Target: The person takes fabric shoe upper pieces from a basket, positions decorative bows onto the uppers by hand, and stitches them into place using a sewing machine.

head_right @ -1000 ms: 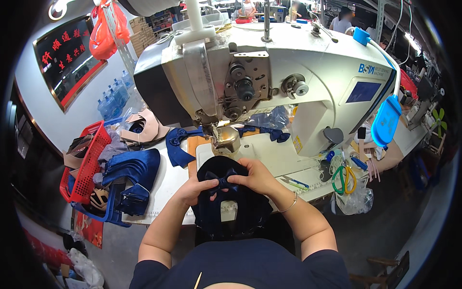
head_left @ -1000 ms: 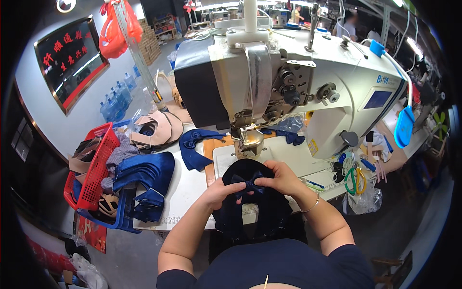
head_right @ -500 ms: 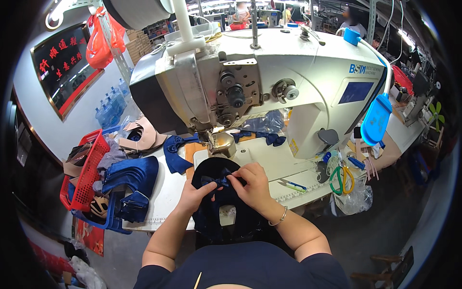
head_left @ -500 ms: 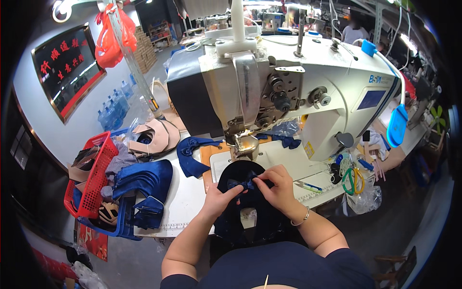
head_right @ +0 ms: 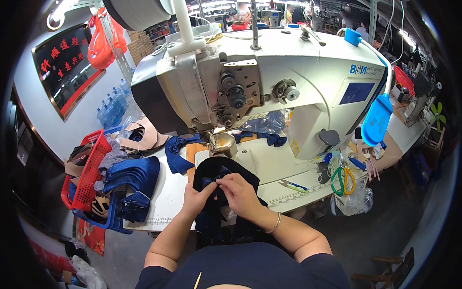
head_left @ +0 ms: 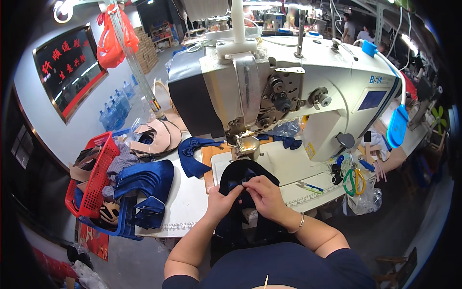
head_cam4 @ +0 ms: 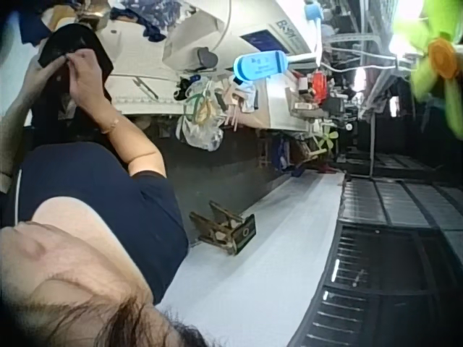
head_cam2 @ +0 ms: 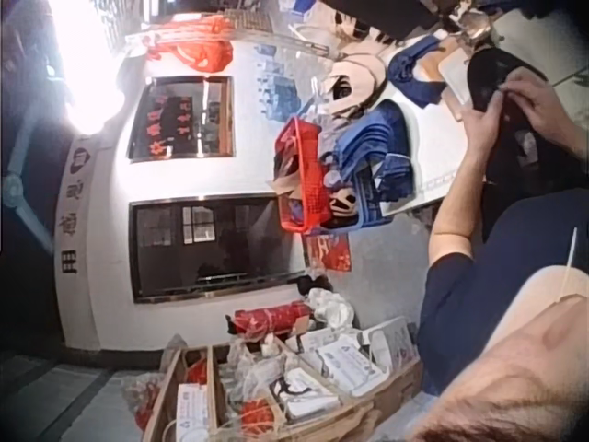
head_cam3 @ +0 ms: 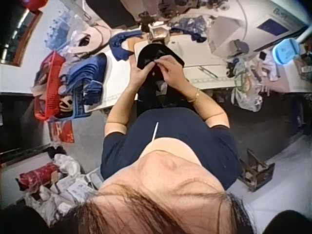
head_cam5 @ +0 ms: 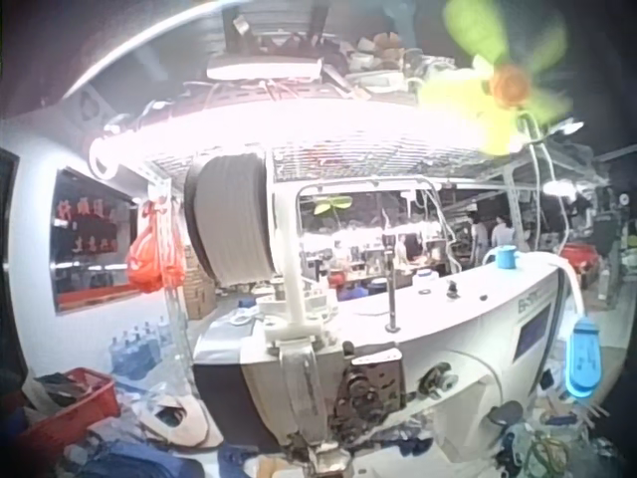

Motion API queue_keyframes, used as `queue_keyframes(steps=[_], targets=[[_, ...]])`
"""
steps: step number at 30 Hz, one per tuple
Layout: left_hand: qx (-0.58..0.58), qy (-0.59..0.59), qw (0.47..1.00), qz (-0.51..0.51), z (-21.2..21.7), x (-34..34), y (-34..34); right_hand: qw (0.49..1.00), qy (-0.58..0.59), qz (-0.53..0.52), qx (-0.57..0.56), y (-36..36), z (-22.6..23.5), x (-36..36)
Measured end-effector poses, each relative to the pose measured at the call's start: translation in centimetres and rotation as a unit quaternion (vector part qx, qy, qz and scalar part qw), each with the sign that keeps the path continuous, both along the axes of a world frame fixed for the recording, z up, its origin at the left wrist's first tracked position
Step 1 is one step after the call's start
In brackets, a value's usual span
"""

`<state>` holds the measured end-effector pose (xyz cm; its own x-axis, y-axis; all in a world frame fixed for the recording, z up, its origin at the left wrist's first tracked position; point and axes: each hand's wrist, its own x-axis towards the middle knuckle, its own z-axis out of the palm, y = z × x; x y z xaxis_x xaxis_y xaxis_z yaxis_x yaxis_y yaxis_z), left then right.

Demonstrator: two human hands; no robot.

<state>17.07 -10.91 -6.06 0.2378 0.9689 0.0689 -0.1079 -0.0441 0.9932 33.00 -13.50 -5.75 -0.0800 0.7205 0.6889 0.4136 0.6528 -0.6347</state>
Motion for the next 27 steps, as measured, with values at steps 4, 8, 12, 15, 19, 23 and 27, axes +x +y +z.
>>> queue_keyframes(steps=[4, 8, 12, 15, 19, 23, 27], targets=[[0.021, -0.026, 0.999, -0.014, 0.0, -0.4, 0.2, 1.000, -0.018, 0.012, -0.011, -0.8, 0.0, -0.4], [-0.049, -0.112, 0.991, -0.057, 0.5, -0.9, 1.1, 0.990, 0.076, 0.051, -0.103, 0.3, 1.8, 2.3], [-0.103, -0.149, 0.981, -0.075, 1.5, -1.0, 2.9, 0.999, 0.008, -0.049, 0.000, 2.6, 2.2, 5.0], [-0.141, -0.157, 0.973, -0.095, 2.1, -1.3, 4.1, 0.997, -0.036, 0.041, -0.056, 3.0, 2.9, 4.9], [-0.184, -0.158, 0.966, -0.092, 4.0, -1.0, 5.2, 0.996, -0.084, 0.005, -0.019, 3.7, 4.8, 4.6], [-0.259, -0.198, 0.940, -0.096, 4.4, -1.2, 5.7, 0.991, -0.126, 0.003, -0.044, 4.9, 5.6, 4.8], [-0.284, -0.242, 0.921, -0.116, 4.1, -1.4, 6.4, 0.982, -0.184, 0.012, -0.044, 5.9, 6.5, 4.7]])
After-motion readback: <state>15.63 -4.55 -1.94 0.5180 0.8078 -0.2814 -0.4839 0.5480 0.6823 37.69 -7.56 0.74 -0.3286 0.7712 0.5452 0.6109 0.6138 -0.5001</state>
